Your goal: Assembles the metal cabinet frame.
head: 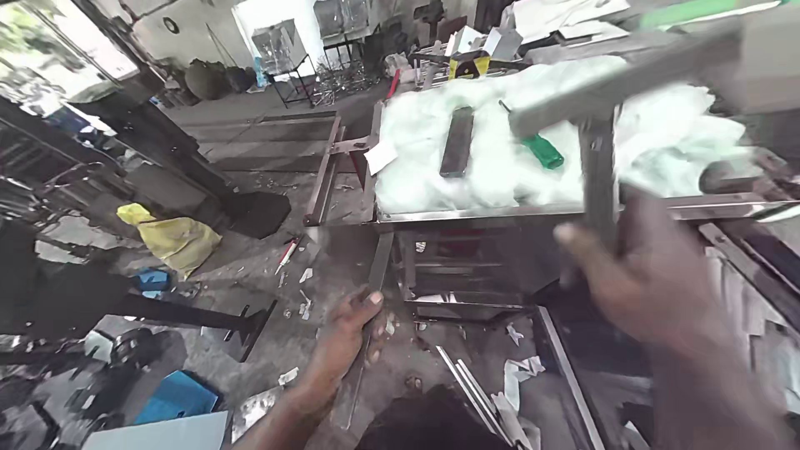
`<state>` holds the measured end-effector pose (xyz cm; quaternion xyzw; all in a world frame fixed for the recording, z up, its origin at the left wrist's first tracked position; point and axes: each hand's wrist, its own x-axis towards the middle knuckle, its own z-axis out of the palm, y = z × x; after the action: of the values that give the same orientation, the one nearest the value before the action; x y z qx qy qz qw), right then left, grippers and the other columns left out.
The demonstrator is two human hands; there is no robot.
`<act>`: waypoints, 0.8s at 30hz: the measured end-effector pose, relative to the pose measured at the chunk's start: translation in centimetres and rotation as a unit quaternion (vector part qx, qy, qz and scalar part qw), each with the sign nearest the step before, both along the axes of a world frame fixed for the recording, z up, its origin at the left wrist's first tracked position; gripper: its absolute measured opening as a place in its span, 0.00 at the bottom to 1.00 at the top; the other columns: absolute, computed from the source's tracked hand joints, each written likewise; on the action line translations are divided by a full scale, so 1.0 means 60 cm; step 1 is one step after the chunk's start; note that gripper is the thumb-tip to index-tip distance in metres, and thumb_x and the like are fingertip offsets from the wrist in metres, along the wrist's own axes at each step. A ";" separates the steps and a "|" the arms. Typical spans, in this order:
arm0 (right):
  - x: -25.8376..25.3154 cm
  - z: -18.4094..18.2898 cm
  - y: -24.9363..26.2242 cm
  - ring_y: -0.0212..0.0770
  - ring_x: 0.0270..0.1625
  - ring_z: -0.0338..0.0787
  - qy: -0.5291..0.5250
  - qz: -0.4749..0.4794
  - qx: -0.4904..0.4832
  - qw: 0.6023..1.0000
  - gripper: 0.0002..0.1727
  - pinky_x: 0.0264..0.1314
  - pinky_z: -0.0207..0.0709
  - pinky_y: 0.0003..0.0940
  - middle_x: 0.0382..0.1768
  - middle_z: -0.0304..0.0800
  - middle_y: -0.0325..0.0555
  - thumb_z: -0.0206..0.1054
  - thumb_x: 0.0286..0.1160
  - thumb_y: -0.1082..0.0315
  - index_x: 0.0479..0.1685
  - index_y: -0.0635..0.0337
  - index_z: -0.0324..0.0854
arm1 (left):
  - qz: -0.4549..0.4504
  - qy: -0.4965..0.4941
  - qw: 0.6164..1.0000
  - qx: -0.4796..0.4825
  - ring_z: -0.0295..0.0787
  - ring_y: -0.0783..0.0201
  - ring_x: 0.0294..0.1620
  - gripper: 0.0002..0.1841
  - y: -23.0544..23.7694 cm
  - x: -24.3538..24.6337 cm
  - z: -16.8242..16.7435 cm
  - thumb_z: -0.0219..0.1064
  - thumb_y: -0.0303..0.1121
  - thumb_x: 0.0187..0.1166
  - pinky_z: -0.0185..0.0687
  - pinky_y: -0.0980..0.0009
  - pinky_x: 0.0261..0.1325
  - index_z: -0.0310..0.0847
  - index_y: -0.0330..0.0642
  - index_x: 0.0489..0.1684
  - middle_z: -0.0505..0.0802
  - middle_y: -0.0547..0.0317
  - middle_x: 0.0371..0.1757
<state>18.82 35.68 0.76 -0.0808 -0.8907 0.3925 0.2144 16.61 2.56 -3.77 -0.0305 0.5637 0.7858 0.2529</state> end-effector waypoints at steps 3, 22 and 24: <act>0.054 -0.140 -0.085 0.31 0.29 0.86 0.065 0.044 -0.046 0.996 0.40 0.31 0.84 0.36 0.31 0.86 0.43 0.53 0.83 0.31 0.65 0.63 0.75 | 0.011 0.017 0.999 -0.041 0.72 0.71 0.09 0.15 0.013 0.004 0.014 0.52 0.32 0.91 0.74 0.76 0.11 0.77 0.31 0.61 0.77 0.61 0.17; -0.080 -0.240 -0.284 0.34 0.10 0.70 0.080 0.101 -0.677 0.725 0.14 0.08 0.72 0.29 0.18 0.70 0.36 0.42 0.94 0.62 0.59 0.61 0.67 | 0.029 0.048 0.993 -0.107 0.72 0.73 0.07 0.11 0.030 0.012 0.043 0.59 0.34 0.89 0.74 0.78 0.09 0.79 0.35 0.53 0.76 0.64 0.14; -0.087 -0.228 -0.294 0.33 0.10 0.69 0.084 0.091 -0.695 0.708 0.14 0.08 0.71 0.28 0.18 0.69 0.35 0.42 0.93 0.63 0.60 0.61 0.67 | 0.031 0.050 0.993 -0.101 0.72 0.73 0.07 0.10 0.031 0.012 0.042 0.59 0.34 0.88 0.74 0.78 0.09 0.78 0.34 0.53 0.76 0.64 0.14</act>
<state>13.62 18.04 -12.91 -0.0920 -0.3476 0.9233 0.1353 17.31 4.39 -1.25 -0.0343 0.6511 0.7325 0.1957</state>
